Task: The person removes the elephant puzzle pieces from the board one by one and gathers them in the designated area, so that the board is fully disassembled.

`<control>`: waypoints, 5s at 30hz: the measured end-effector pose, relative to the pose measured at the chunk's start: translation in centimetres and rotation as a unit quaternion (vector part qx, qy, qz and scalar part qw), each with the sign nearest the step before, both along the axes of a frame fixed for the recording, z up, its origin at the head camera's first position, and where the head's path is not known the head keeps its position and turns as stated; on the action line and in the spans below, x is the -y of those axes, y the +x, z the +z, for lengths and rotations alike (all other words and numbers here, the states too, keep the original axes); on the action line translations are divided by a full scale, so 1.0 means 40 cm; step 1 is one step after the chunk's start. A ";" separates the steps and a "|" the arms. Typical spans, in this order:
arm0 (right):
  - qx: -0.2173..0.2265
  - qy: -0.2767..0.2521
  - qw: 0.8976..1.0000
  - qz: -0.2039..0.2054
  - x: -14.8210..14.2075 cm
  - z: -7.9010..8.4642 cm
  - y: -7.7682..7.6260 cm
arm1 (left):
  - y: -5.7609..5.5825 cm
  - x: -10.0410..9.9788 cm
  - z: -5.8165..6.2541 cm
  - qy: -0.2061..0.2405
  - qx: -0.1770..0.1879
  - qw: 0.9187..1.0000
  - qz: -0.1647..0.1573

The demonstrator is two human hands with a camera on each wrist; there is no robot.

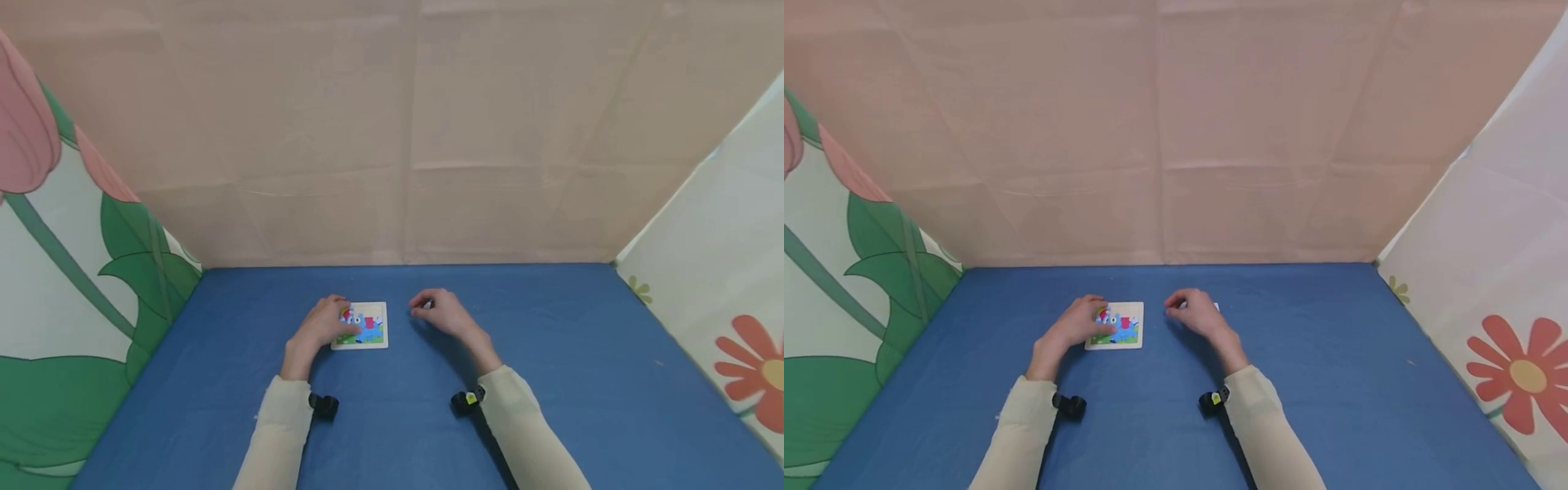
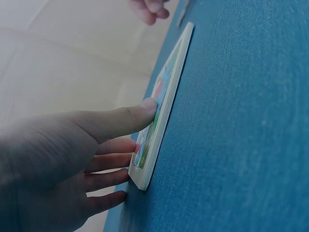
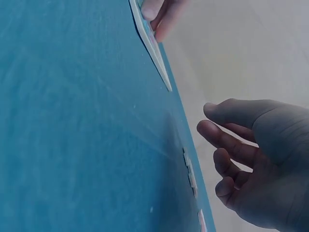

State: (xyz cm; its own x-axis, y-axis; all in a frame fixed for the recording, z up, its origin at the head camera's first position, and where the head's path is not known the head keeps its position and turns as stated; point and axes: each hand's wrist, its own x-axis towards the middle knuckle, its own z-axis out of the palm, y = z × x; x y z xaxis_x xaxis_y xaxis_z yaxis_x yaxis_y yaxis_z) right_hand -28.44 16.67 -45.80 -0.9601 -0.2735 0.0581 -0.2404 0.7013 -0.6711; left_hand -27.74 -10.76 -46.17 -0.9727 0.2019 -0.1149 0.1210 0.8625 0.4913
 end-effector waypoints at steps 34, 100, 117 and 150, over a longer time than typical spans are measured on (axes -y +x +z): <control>-0.019 0.044 0.994 0.099 0.154 0.051 -0.040 | -0.004 0.001 -0.002 0.002 -0.002 1.000 -0.004; 0.038 0.070 0.992 0.099 0.298 -0.012 -0.072 | -0.013 0.021 -0.008 0.020 -0.017 1.000 -0.003; -0.030 0.101 0.993 0.055 0.296 -0.017 -0.057 | -0.010 0.016 -0.015 0.000 -0.032 0.999 0.031; -0.055 0.031 0.997 0.042 0.177 -0.010 -0.046 | -0.002 0.014 -0.004 0.001 -0.015 0.999 0.044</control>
State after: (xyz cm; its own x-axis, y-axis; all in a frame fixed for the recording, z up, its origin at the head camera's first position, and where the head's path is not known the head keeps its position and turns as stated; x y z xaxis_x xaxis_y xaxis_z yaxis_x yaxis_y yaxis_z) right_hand -30.28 9.61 -46.21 -0.9223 -0.3594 0.1418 -0.3698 0.7143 -0.5941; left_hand -27.82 -11.32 -46.33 -0.9896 0.1158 -0.0858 0.0591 0.8690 0.4912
